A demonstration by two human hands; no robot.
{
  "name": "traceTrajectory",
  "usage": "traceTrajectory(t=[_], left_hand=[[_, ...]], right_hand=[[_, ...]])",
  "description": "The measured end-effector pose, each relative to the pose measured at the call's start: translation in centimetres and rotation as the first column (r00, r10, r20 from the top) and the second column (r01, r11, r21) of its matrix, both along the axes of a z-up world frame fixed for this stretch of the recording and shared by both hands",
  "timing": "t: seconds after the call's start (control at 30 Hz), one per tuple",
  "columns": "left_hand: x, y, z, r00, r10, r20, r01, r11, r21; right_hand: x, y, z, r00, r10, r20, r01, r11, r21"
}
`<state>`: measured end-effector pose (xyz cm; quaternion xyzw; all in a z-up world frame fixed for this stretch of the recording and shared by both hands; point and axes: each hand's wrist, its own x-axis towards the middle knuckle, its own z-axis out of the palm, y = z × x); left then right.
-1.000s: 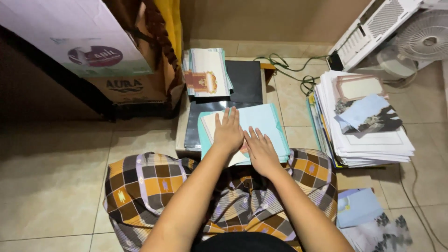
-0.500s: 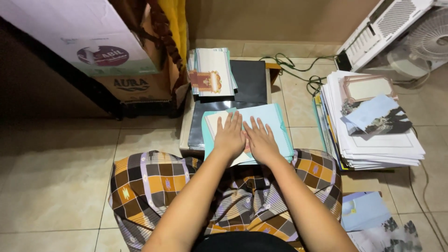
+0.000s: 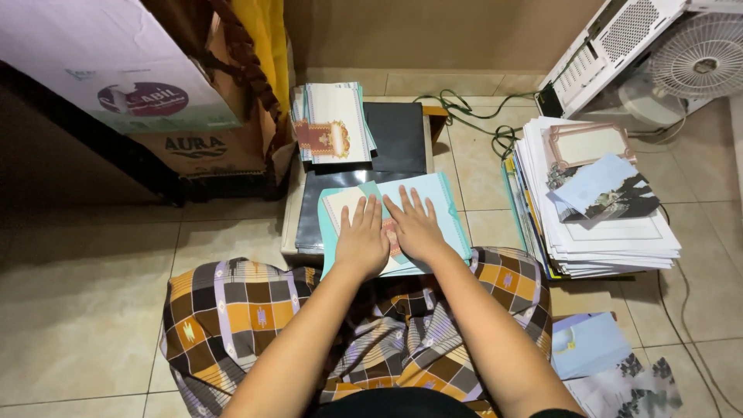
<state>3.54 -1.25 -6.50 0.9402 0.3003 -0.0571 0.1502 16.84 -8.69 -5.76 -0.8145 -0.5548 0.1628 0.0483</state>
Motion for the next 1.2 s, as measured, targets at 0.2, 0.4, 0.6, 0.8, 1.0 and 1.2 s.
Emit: traceTrajectory(t=[0.2, 0.4, 0.6, 0.8, 1.0, 1.2], left_hand=[[0.3, 0.5, -0.8, 0.997, 0.051, 0.06, -0.051, 0.999, -0.002], [0.3, 0.4, 0.0, 0.992, 0.102, 0.075, -0.102, 0.995, -0.009], [0.3, 0.3, -0.2, 0.993, 0.095, 0.067, -0.095, 0.995, 0.0], [0.2, 0.8, 0.0, 0.993, 0.103, 0.056, -0.104, 0.995, -0.002], [0.1, 0.6, 0.0, 0.991, 0.116, 0.063, -0.116, 0.993, -0.003], [-0.7, 0.3, 0.2, 0.997, 0.022, 0.078, -0.022, 1.0, 0.007]], right_hand=[[-0.1, -2.4, -0.7, 0.978, 0.207, -0.041, -0.202, 0.975, 0.093], [-1.5, -4.7, 0.4, 0.977, 0.178, -0.114, -0.161, 0.977, 0.14], [0.9, 0.5, -1.9, 0.991, 0.137, 0.009, -0.137, 0.982, 0.128], [0.0, -0.4, -1.0, 0.982, 0.187, 0.033, -0.19, 0.972, 0.138], [-1.6, -5.8, -0.3, 0.989, 0.136, -0.065, -0.124, 0.979, 0.16], [-0.1, -2.6, -1.6, 0.994, 0.104, 0.041, -0.109, 0.985, 0.137]])
